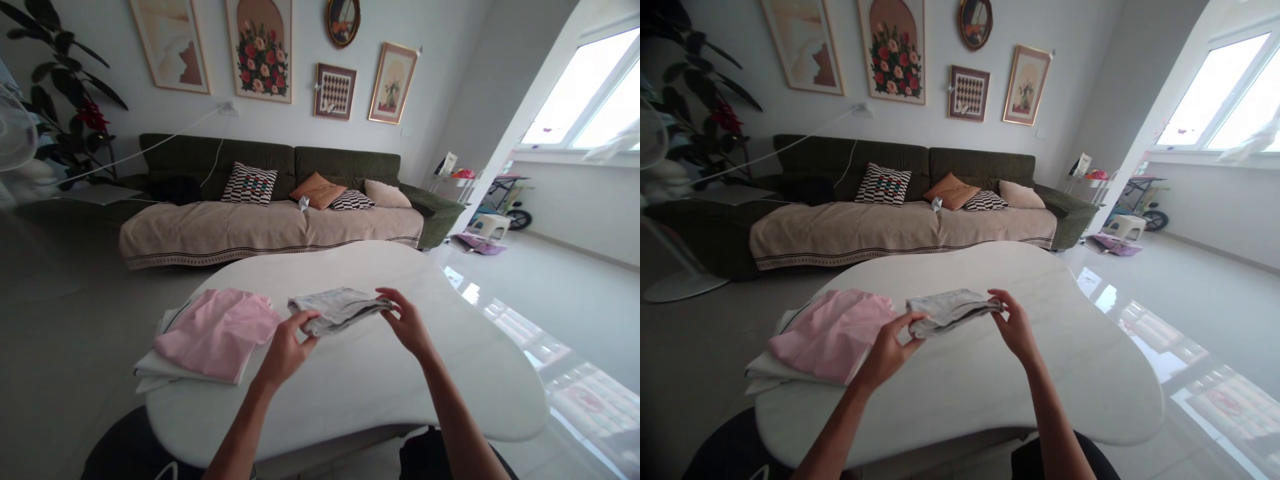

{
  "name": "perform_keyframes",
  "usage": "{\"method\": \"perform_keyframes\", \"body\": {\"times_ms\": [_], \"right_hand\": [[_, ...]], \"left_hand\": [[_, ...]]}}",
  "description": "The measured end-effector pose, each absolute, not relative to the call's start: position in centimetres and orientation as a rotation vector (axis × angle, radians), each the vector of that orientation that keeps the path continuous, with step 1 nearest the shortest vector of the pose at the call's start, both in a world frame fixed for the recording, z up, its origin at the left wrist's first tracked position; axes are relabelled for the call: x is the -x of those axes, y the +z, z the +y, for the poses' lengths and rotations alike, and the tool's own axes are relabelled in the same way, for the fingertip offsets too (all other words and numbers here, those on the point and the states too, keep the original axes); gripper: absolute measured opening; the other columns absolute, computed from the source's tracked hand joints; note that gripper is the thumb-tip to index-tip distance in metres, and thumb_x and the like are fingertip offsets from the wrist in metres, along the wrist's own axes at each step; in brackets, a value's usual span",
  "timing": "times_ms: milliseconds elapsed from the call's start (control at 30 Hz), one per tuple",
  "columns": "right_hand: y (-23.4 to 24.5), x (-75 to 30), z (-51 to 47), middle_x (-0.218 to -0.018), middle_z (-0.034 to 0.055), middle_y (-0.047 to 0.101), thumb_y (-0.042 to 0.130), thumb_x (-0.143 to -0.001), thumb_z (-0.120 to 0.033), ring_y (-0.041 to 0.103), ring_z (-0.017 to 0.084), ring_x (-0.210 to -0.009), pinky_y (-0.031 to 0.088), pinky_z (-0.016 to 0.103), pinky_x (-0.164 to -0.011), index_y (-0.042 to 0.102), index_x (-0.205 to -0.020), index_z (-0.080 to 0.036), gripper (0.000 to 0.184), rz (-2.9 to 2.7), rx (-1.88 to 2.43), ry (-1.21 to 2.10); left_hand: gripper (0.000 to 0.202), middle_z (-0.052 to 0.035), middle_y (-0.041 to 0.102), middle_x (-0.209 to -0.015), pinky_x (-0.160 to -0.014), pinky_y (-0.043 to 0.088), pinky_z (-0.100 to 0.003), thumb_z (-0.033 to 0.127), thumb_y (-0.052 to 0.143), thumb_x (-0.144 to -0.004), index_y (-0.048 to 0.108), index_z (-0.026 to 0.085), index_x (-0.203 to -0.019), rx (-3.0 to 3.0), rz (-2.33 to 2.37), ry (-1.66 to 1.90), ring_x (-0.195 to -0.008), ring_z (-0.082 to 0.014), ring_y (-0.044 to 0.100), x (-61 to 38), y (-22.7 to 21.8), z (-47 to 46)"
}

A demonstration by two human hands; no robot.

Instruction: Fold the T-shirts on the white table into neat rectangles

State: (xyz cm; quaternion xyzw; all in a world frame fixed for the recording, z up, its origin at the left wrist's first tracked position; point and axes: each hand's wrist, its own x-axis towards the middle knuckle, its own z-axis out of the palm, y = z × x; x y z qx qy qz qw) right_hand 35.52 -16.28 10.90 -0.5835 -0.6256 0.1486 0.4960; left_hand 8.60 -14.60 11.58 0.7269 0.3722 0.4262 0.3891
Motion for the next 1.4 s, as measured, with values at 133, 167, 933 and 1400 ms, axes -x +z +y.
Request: {"method": "perform_keyframes", "body": {"times_ms": [133, 167, 933, 1400], "right_hand": [[4.2, -36.9, -19.7, -0.100, 0.0063, 0.062, 0.042, -0.064, -0.008, 0.052, 0.020, -0.100, 0.041, 0.037, -0.088, 0.061, -0.096, -0.020, 0.039, -1.754, 1.660, 0.246], [2.8, -36.7, -20.2, -0.102, 0.0073, 0.062, 0.041, -0.063, -0.006, 0.052, 0.020, -0.102, 0.040, 0.037, -0.089, 0.062, -0.095, -0.020, 0.040, -1.793, 1.718, 0.227], [2.2, -32.5, -18.4, -0.121, 0.0148, 0.053, 0.039, -0.084, -0.017, 0.026, 0.028, -0.128, 0.010, 0.056, -0.101, 0.061, -0.099, -0.015, 0.026, -1.970, 2.319, -0.018], [-2.5, -31.4, -19.2, -0.136, 0.0142, 0.035, 0.037, -0.083, -0.042, 0.030, 0.026, -0.126, 0.032, 0.040, -0.095, 0.041, -0.128, -0.018, 0.050, -1.300, 2.312, 0.175]], "left_hand": [[0.035, -0.0002, 0.063, -0.108, -0.105, 0.021, -0.042, 0.018, 0.060, -0.069, 0.062, 0.027, -0.103, -2.151, 0.907, 0.654, -0.101, -0.0199, 0.055, -8.7, 7.0, -18.4], [0.032, 0.0000, 0.062, -0.110, -0.106, 0.020, -0.043, 0.022, 0.060, -0.071, 0.062, 0.027, -0.102, -2.186, 0.906, 0.583, -0.103, -0.0199, 0.054, -8.8, 5.8, -18.5], [0.028, -0.0042, 0.064, -0.096, -0.087, 0.042, -0.039, 0.038, 0.046, -0.083, 0.061, 0.025, -0.101, -2.466, 0.847, 0.700, -0.091, -0.0207, 0.055, -14.4, -1.2, -24.9], [0.049, -0.0047, 0.025, -0.143, -0.103, 0.025, -0.047, 0.039, 0.024, -0.091, 0.021, 0.023, -0.137, -2.613, 1.277, 0.460, -0.131, -0.0243, 0.021, -12.4, -5.0, -16.5]]}}
